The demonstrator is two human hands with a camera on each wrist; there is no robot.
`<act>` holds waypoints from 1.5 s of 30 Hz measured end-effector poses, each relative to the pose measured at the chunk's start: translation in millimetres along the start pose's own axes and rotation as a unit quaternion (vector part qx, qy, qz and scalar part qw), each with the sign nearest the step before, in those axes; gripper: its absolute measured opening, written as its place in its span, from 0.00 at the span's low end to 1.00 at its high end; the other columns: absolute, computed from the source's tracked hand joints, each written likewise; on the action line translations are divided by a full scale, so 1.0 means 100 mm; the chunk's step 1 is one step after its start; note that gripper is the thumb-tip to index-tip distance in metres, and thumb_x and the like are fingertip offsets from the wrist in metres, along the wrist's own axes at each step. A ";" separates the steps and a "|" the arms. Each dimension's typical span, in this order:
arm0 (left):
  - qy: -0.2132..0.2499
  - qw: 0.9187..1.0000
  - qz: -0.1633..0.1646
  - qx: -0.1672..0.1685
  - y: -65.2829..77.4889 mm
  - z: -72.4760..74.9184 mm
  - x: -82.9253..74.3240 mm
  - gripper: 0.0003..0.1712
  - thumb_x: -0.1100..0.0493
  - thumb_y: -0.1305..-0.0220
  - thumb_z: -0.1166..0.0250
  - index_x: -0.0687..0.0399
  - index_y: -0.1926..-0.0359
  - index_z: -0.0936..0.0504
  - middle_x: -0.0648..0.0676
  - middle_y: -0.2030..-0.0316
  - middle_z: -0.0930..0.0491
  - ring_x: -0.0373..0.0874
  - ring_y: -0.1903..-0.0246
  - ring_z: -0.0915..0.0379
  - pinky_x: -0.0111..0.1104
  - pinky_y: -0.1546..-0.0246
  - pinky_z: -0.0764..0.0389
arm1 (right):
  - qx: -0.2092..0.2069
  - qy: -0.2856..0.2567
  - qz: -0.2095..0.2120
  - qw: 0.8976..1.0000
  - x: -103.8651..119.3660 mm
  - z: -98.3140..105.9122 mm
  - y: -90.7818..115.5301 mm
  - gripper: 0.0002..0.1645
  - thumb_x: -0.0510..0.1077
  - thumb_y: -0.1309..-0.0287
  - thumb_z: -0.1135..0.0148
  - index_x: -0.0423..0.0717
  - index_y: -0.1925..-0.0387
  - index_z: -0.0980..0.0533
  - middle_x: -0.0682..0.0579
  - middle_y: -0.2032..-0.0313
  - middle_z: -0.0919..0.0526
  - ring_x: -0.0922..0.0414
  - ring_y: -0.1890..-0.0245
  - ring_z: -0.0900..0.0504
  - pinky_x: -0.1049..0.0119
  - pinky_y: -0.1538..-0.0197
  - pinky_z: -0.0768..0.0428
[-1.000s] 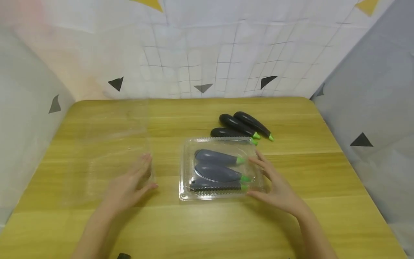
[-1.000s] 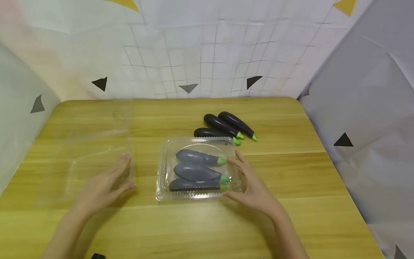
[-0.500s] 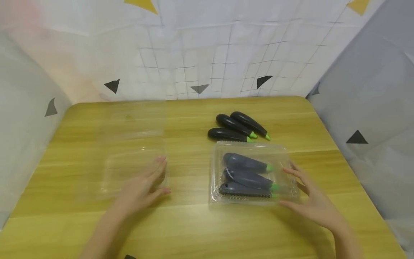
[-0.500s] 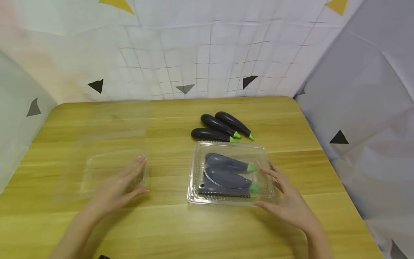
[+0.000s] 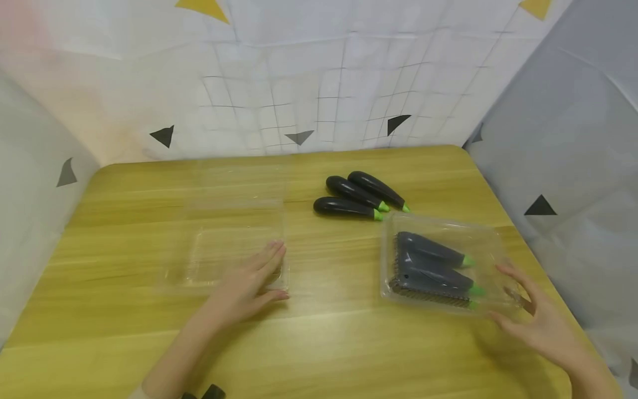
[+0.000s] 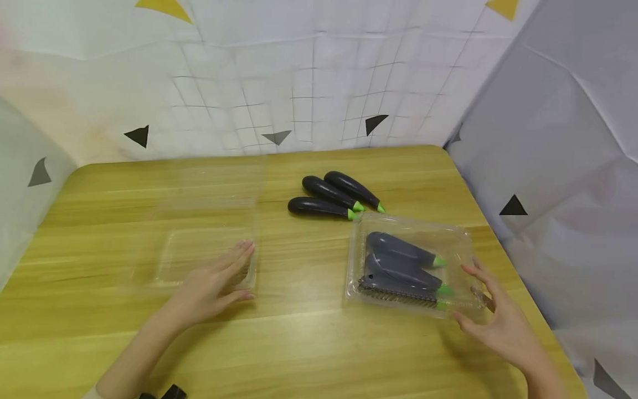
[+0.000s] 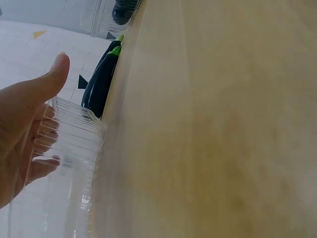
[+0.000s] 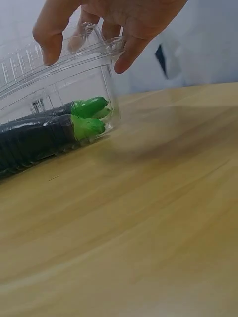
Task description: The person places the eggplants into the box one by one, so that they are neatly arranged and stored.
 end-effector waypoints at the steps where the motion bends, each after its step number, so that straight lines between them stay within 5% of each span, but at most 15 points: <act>1: 0.006 1.000 0.000 0.004 -0.01 0.00 -0.01 0.50 0.39 0.40 0.36 0.59 0.27 0.45 0.58 0.28 0.46 0.49 0.30 0.49 0.48 0.36 0.38 | -0.002 0.005 -0.004 1.000 -0.04 0.04 0.01 0.56 0.26 0.54 0.30 0.45 0.27 0.47 0.58 0.26 0.51 0.78 0.39 0.43 0.90 0.51 0.38; 5: 0.018 1.000 0.005 0.017 -0.05 -0.01 -0.05 0.50 0.39 0.39 0.36 0.58 0.26 0.46 0.57 0.28 0.47 0.49 0.29 0.52 0.49 0.35 0.40 | -0.013 0.027 -0.053 0.998 -0.21 0.18 0.06 0.55 0.31 0.48 0.31 0.54 0.25 0.50 0.62 0.26 0.54 0.74 0.38 0.42 0.91 0.50 0.41; 7: 0.018 1.000 0.006 0.020 -0.07 -0.02 -0.05 0.50 0.39 0.39 0.36 0.58 0.26 0.46 0.57 0.27 0.47 0.49 0.29 0.52 0.48 0.35 0.40 | -0.017 0.036 -0.085 0.996 -0.28 0.23 0.08 0.55 0.36 0.44 0.32 0.58 0.24 0.53 0.64 0.26 0.59 0.59 0.31 0.43 0.86 0.41 0.43; 10: 0.017 1.000 0.007 0.021 -0.09 -0.03 -0.05 0.50 0.39 0.39 0.36 0.58 0.26 0.46 0.57 0.27 0.48 0.48 0.29 0.52 0.48 0.35 0.39 | -0.024 0.038 -0.121 0.992 -0.36 0.29 0.05 0.54 0.40 0.40 0.34 0.60 0.24 0.57 0.60 0.25 0.66 0.28 0.34 0.49 0.51 0.30 0.44; 13: 0.017 1.000 0.004 0.020 -0.11 -0.03 -0.05 0.50 0.39 0.39 0.36 0.57 0.26 0.46 0.56 0.27 0.48 0.48 0.29 0.52 0.48 0.35 0.39 | -0.033 0.049 -0.141 0.988 -0.41 0.34 -0.02 0.54 0.42 0.40 0.35 0.57 0.23 0.59 0.51 0.25 0.68 0.18 0.40 0.50 0.22 0.49 0.45; 21: 0.013 1.000 -0.005 0.020 -0.15 -0.04 -0.04 0.50 0.38 0.39 0.37 0.56 0.26 0.46 0.55 0.27 0.47 0.48 0.29 0.52 0.47 0.35 0.39 | -0.014 0.079 -0.162 0.984 -0.43 0.44 -0.36 0.54 0.51 0.37 0.38 0.51 0.24 0.61 0.38 0.26 0.70 0.15 0.45 0.47 0.22 0.58 0.39; 29: 0.003 1.000 -0.007 0.020 -0.16 -0.04 -0.06 0.50 0.37 0.40 0.37 0.57 0.26 0.46 0.56 0.28 0.46 0.48 0.29 0.51 0.47 0.36 0.37 | -0.040 0.089 -0.138 0.986 -0.41 0.43 -0.80 0.52 0.52 0.36 0.41 0.39 0.25 0.60 0.31 0.28 0.67 0.24 0.34 0.62 0.22 0.45 0.52; 35: 0.005 1.000 0.000 0.029 -0.18 -0.03 -0.06 0.50 0.36 0.39 0.38 0.54 0.26 0.46 0.54 0.27 0.47 0.45 0.29 0.52 0.46 0.36 0.37 | -0.019 0.090 -0.146 0.985 -0.38 0.38 -1.22 0.52 0.55 0.34 0.45 0.34 0.26 0.62 0.27 0.29 0.67 0.22 0.35 0.58 0.24 0.45 0.48; 38: 0.014 0.999 0.003 0.030 -0.19 -0.03 -0.06 0.49 0.36 0.39 0.39 0.54 0.26 0.47 0.54 0.27 0.48 0.45 0.29 0.53 0.47 0.36 0.38 | -0.009 0.096 -0.128 0.987 -0.40 0.38 -1.49 0.52 0.53 0.35 0.44 0.33 0.27 0.62 0.24 0.30 0.60 0.22 0.36 0.53 0.25 0.45 0.45; 45: 0.016 0.999 0.004 0.034 -0.23 -0.06 -0.07 0.49 0.35 0.38 0.40 0.54 0.26 0.47 0.54 0.27 0.48 0.45 0.29 0.54 0.46 0.35 0.39 | 0.024 0.103 -0.060 0.993 -0.47 0.45 -1.99 0.48 0.45 0.35 0.45 0.29 0.28 0.59 0.23 0.31 0.57 0.25 0.33 0.57 0.28 0.38 0.54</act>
Point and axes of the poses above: each hand's wrist, its own y-axis away from the middle knuckle, its own z-axis out of the back of the hand, x = y × z, the point moved 2 cm from there along -y, towards the middle knuckle
